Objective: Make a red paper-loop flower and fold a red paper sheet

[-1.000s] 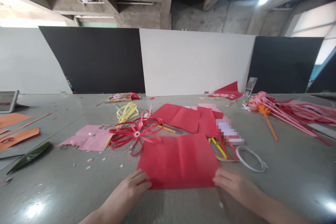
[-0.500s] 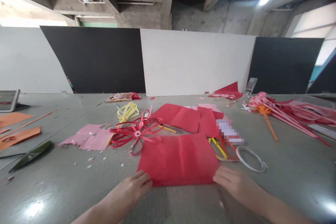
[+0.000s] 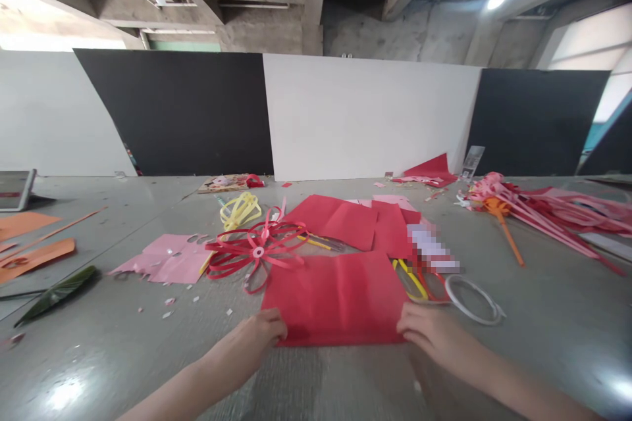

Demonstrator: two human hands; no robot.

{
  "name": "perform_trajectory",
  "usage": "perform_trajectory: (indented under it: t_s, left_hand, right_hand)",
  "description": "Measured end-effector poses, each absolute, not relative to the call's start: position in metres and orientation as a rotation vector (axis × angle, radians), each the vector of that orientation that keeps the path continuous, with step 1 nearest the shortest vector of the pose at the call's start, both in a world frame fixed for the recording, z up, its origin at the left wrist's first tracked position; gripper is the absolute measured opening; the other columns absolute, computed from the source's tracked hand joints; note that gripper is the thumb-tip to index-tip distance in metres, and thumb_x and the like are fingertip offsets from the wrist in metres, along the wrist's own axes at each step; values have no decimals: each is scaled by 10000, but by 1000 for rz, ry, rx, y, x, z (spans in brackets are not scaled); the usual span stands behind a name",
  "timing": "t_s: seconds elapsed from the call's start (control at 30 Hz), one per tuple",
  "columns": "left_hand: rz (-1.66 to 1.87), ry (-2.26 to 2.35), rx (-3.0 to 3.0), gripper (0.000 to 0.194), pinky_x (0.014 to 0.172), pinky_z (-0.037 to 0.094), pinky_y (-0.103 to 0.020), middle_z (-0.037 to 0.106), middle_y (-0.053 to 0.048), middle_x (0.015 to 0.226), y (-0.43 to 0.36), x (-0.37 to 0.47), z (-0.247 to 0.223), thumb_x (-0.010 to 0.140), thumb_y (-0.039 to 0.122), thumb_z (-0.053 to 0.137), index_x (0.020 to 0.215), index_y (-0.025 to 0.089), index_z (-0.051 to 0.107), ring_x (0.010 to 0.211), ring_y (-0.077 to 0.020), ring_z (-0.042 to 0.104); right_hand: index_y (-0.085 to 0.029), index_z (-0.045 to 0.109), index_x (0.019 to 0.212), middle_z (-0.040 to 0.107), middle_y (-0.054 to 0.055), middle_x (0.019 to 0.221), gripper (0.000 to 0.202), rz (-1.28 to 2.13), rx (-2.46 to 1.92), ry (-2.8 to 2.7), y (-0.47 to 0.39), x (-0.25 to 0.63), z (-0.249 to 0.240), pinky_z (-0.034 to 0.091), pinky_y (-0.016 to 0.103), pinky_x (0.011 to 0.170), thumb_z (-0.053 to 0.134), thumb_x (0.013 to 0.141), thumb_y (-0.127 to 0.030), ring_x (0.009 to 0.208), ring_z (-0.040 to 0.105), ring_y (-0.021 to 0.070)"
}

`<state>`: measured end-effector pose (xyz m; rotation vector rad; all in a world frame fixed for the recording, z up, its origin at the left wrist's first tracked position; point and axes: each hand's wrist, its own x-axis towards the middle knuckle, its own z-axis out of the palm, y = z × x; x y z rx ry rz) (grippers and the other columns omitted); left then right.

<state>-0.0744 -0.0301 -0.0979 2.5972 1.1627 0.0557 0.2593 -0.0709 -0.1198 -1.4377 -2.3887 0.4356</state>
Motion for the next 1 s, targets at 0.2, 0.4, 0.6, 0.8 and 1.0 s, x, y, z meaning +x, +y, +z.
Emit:
perform_trajectory:
  t_s: [0.2,0.4,0.6,0.8,1.0]
  left_hand:
    - [-23,1043,2769,544,749,427,-261,591,-26,955,-31,-73,-94,643,-100,300,984,230,564,870,-163,573]
    - [-173,1153,2873,431,802,453,-328,570,-91,1013,-45,-59,-104,692,-41,364,1014,157,570,935,-220,536]
    - [-97,1357,2906,459,858,431,-368,520,-135,1108,-55,-55,-130,735,-45,347,1134,112,509,1005,-250,503]
    - [-78,1126,3064,378,782,462,-345,543,-94,992,-44,-53,-124,783,-4,385,1105,151,507,903,-230,520]
    - [81,1019,3101,288,738,470,-329,542,-72,964,-39,-52,-132,816,44,421,1053,172,523,851,-212,518]
  right_hand:
    - [-195,580,834,568,15,826,328,275,-1460,-2512,-76,251,-125,388,241,605,339,768,18,698,571,134]
    - [-195,542,917,573,25,820,282,-169,-1347,-2669,-73,243,-138,346,250,533,396,756,-16,642,562,149]
    - [-190,519,794,540,3,792,232,-281,-1312,-2663,-68,238,-146,324,247,492,408,761,11,556,517,118]
    - [-186,533,805,537,9,844,147,-129,-1267,-2515,-65,230,-153,403,256,638,477,804,-50,756,540,153]
    - [-194,559,763,551,-14,763,163,-32,-1262,-2494,-62,227,-153,396,250,616,506,798,-44,734,528,149]
